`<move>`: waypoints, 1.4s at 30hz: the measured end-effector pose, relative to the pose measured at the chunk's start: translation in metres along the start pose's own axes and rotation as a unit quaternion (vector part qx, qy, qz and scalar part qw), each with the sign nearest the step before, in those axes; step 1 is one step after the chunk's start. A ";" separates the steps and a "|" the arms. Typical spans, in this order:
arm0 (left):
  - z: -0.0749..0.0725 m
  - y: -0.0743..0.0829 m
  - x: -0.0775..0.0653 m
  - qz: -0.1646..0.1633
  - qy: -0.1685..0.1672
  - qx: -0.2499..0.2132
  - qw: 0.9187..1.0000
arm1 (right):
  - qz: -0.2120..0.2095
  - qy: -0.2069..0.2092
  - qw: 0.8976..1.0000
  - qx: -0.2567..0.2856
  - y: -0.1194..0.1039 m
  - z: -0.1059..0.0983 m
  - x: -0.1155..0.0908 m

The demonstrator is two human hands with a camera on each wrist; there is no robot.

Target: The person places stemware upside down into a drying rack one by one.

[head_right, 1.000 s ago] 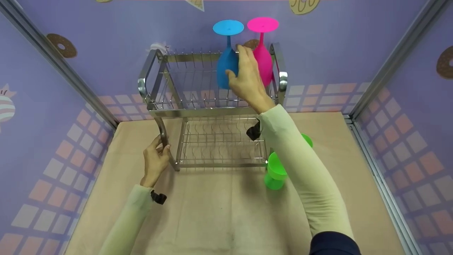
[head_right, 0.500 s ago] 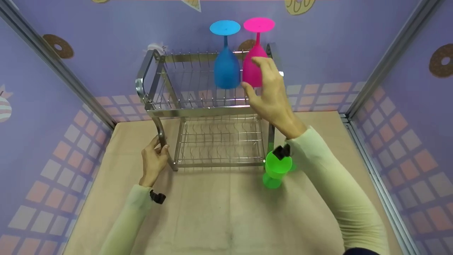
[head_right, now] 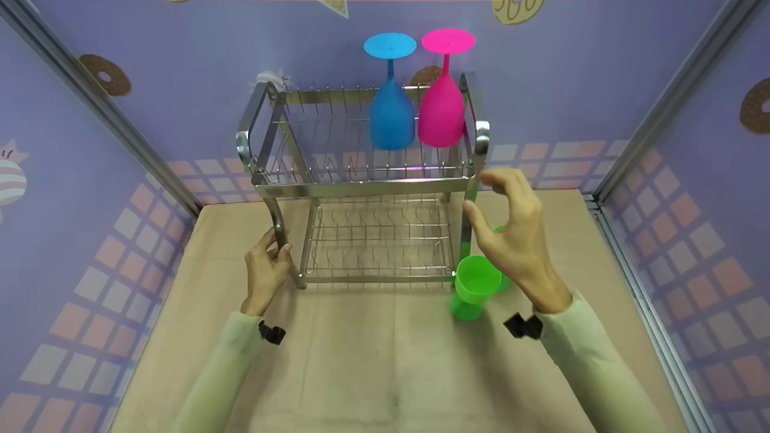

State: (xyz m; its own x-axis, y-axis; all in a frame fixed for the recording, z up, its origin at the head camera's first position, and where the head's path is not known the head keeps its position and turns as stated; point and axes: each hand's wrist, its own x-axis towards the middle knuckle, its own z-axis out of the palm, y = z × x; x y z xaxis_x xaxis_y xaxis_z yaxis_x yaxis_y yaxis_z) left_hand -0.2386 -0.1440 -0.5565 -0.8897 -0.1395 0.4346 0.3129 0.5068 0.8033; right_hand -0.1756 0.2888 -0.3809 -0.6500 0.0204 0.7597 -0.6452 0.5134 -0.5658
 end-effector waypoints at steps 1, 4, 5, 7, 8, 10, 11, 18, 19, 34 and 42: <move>0.000 0.000 0.000 -0.001 0.000 -0.001 1.000 | 0.002 0.000 1.000 0.008 0.002 -0.002 -0.006; 0.001 0.000 0.000 -0.004 -0.003 -0.005 1.000 | 0.012 0.002 0.999 0.030 0.009 -0.008 -0.026; 0.001 0.001 -0.001 -0.004 -0.006 -0.007 1.000 | 0.016 0.003 0.999 0.035 0.012 -0.010 -0.033; 0.001 0.001 -0.001 -0.006 -0.009 -0.009 1.000 | 0.025 -0.001 0.999 0.045 0.019 -0.014 -0.046; 0.002 0.000 -0.002 -0.008 -0.011 -0.012 1.000 | 0.030 -0.003 0.998 0.049 0.022 -0.015 -0.052; 0.002 0.000 -0.003 -0.013 -0.011 -0.015 1.000 | 0.039 -0.008 0.998 0.054 0.028 -0.017 -0.064; 0.002 0.000 -0.003 -0.015 -0.010 -0.016 1.000 | 0.045 -0.009 0.997 0.057 0.031 -0.017 -0.070; 0.000 0.001 -0.001 -0.018 -0.013 -0.021 1.000 | 0.092 0.004 0.994 0.063 0.050 -0.018 -0.115; 0.000 0.000 -0.001 -0.019 -0.013 -0.020 1.000 | 0.102 0.006 0.993 0.063 0.054 -0.018 -0.123; -0.003 -0.001 -0.002 -0.019 -0.007 -0.015 1.000 | 0.194 0.036 0.976 0.092 0.106 0.014 -0.211; 0.000 0.002 -0.001 -0.027 -0.005 -0.018 0.999 | 0.258 0.039 0.953 0.151 0.128 0.038 -0.240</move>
State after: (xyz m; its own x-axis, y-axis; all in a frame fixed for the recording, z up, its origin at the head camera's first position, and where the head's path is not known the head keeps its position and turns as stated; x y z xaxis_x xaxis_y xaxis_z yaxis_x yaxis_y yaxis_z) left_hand -0.2368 -0.1432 -0.5553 -0.9089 -0.1562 0.3867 0.2768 0.4674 0.8396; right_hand -0.1178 0.3175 -0.6478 -0.8879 0.2731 0.3702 -0.3418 0.1469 -0.9282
